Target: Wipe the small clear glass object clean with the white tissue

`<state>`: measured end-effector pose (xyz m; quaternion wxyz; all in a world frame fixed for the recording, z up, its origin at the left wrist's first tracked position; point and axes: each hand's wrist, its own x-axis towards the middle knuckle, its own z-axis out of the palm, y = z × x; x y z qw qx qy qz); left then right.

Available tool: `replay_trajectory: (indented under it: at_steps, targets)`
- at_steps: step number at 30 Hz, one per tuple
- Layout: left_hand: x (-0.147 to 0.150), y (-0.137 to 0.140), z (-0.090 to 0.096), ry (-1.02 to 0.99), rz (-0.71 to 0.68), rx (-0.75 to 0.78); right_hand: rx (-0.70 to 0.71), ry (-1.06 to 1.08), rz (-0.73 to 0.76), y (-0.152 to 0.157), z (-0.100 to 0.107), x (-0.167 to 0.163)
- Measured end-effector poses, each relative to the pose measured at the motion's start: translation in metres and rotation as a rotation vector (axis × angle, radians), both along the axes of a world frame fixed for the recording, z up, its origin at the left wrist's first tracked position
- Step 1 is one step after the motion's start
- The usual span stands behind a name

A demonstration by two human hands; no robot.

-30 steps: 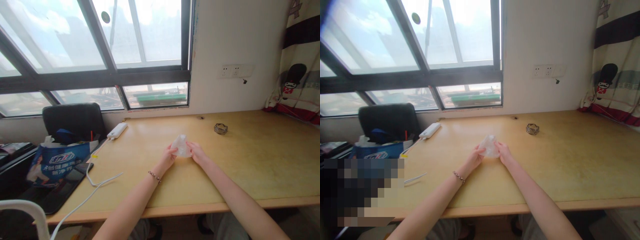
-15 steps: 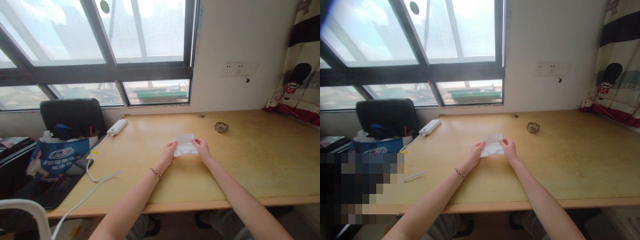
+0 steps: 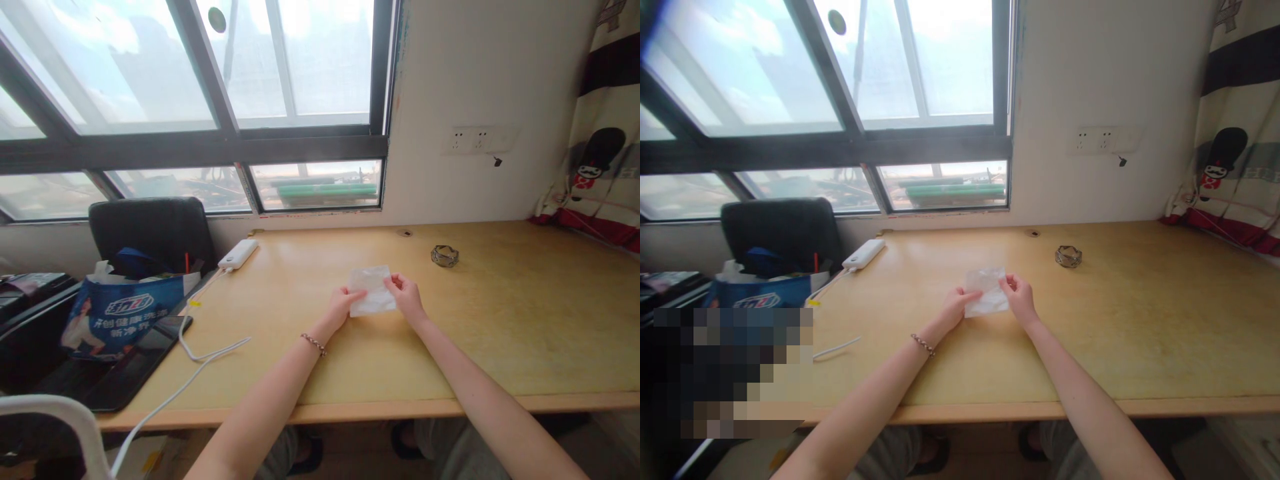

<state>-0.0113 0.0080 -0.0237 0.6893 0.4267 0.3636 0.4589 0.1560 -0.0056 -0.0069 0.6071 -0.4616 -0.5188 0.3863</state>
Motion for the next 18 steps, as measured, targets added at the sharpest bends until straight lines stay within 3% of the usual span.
replay_trajectory:
  at_steps: [9,18]
  targets:
    - [-0.001,0.0,0.003,0.008,-0.045,-0.011,-0.125,0.208,-0.077,0.012,-0.013,0.01]
    - [-0.003,0.001,0.003,-0.113,-0.055,0.001,-0.112,0.249,-0.093,0.014,-0.011,0.012]
